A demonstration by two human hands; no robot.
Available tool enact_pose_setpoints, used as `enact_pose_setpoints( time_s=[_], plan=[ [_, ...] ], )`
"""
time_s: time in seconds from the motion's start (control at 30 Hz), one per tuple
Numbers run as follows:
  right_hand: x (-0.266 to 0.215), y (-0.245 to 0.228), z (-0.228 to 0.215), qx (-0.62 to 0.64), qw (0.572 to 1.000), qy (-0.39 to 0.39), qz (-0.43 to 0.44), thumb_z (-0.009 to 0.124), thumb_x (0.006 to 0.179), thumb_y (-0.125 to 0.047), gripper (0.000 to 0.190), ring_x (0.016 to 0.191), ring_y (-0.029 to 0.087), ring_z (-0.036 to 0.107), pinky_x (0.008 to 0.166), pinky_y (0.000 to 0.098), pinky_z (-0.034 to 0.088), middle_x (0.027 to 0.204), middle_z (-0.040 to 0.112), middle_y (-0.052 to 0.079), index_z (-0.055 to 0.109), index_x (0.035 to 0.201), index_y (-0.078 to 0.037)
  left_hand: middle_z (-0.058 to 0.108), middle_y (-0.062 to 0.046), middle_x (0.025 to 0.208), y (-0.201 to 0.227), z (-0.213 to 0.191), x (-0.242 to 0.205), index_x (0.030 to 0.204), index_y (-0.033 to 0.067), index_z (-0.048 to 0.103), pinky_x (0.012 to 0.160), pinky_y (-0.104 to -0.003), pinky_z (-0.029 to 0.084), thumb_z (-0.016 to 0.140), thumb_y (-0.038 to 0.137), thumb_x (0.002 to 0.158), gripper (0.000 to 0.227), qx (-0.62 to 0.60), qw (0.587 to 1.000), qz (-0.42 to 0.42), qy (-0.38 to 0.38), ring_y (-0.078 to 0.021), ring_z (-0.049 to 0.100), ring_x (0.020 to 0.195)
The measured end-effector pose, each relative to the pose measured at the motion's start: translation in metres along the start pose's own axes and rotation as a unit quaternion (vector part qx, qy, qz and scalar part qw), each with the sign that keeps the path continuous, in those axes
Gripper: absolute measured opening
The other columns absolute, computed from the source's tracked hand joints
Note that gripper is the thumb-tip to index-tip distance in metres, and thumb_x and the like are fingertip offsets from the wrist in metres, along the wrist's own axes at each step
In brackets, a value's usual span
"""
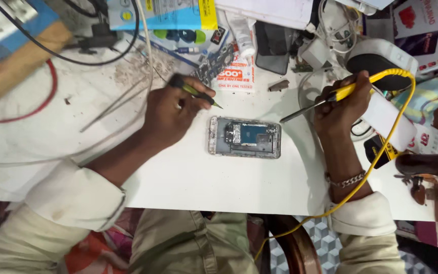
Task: The person uses a soldering iron and a small tool to work on a circuit board placed on a cluttered workbench. They repeatedly apply heat and manipulate components on the board throughout the clip.
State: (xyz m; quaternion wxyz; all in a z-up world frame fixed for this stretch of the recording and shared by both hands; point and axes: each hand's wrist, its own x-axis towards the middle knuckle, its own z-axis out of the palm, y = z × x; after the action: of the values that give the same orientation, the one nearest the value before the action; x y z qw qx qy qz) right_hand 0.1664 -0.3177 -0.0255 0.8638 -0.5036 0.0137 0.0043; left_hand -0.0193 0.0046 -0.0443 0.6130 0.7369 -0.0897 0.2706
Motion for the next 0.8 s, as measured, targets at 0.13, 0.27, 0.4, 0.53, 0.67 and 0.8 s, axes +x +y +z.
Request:
enact_pose_setpoints(
  time_s=[0.13, 0.27, 0.4, 0.53, 0.67, 0.8],
  plan=[
    [-0.009, 0.005, 0.006, -0.007, 0.997, 0.058, 0.056, 0.057, 0.104, -0.044, 0.034, 0.046, 0.015, 0.047, 0.037, 0.0275, 0.030, 0.062, 0.048, -0.001, 0.051, 0.083, -0.018, 0.077, -0.013, 0.106, -0.009, 0.011, -0.002, 0.120, 0.0031, 0.049, 0.061, -0.021, 0.052, 0.064, 0.009, 0.106, 0.021, -0.188, 0.977, -0.094, 0.040, -0.0065, 0.064, 0.075],
    [-0.015, 0.002, 0.013, -0.005, 0.997, 0.050, 0.050, 0.056, 0.107, -0.044, 0.033, 0.045, 0.013, 0.043, 0.038, 0.0270, 0.029, 0.064, 0.047, -0.002, 0.051, 0.086, -0.018, 0.077, -0.013, 0.102, -0.012, 0.034, 0.004, 0.116, 0.0045, 0.050, 0.053, -0.019, 0.047, 0.060, 0.014, 0.107, 0.016, -0.241, 0.956, -0.164, 0.035, -0.0039, 0.059, 0.066],
    [-0.031, 0.012, 0.025, -0.023, 0.998, 0.046, 0.035, 0.053, 0.108, -0.044, 0.035, 0.044, 0.013, 0.040, 0.037, 0.0284, 0.029, 0.064, 0.047, -0.001, 0.050, 0.088, -0.016, 0.076, -0.011, 0.099, -0.015, 0.034, 0.013, 0.113, 0.0049, 0.050, 0.051, -0.022, 0.047, 0.058, 0.011, 0.105, 0.012, -0.219, 0.953, -0.207, 0.020, -0.0060, 0.062, 0.070],
    [-0.038, 0.018, 0.028, -0.060, 0.996, 0.033, 0.048, 0.050, 0.106, -0.045, 0.036, 0.039, 0.015, 0.039, 0.036, 0.0287, 0.029, 0.059, 0.047, 0.003, 0.049, 0.087, -0.014, 0.070, -0.009, 0.100, -0.023, 0.036, 0.019, 0.115, 0.0026, 0.052, 0.092, -0.031, 0.060, 0.058, 0.002, 0.108, 0.009, -0.264, 0.956, -0.129, -0.005, -0.0149, 0.074, 0.100],
    [-0.035, 0.017, 0.028, -0.062, 0.998, 0.015, 0.007, 0.050, 0.111, -0.043, 0.038, 0.043, 0.015, 0.038, 0.039, 0.0293, 0.029, 0.065, 0.049, 0.003, 0.049, 0.092, -0.010, 0.070, -0.009, 0.099, -0.021, 0.034, 0.016, 0.113, 0.0023, 0.052, 0.090, -0.032, 0.058, 0.060, 0.000, 0.104, 0.012, -0.210, 0.964, -0.155, -0.051, -0.0161, 0.075, 0.100],
    [-0.034, 0.015, 0.023, -0.111, 0.991, 0.024, -0.066, 0.050, 0.111, -0.043, 0.038, 0.041, 0.016, 0.038, 0.038, 0.0304, 0.030, 0.063, 0.048, 0.005, 0.050, 0.092, -0.010, 0.072, -0.009, 0.097, -0.015, 0.031, 0.018, 0.113, 0.0025, 0.052, 0.087, -0.030, 0.059, 0.062, 0.002, 0.102, 0.015, -0.183, 0.966, -0.165, -0.076, -0.0154, 0.076, 0.100]
  ],
)
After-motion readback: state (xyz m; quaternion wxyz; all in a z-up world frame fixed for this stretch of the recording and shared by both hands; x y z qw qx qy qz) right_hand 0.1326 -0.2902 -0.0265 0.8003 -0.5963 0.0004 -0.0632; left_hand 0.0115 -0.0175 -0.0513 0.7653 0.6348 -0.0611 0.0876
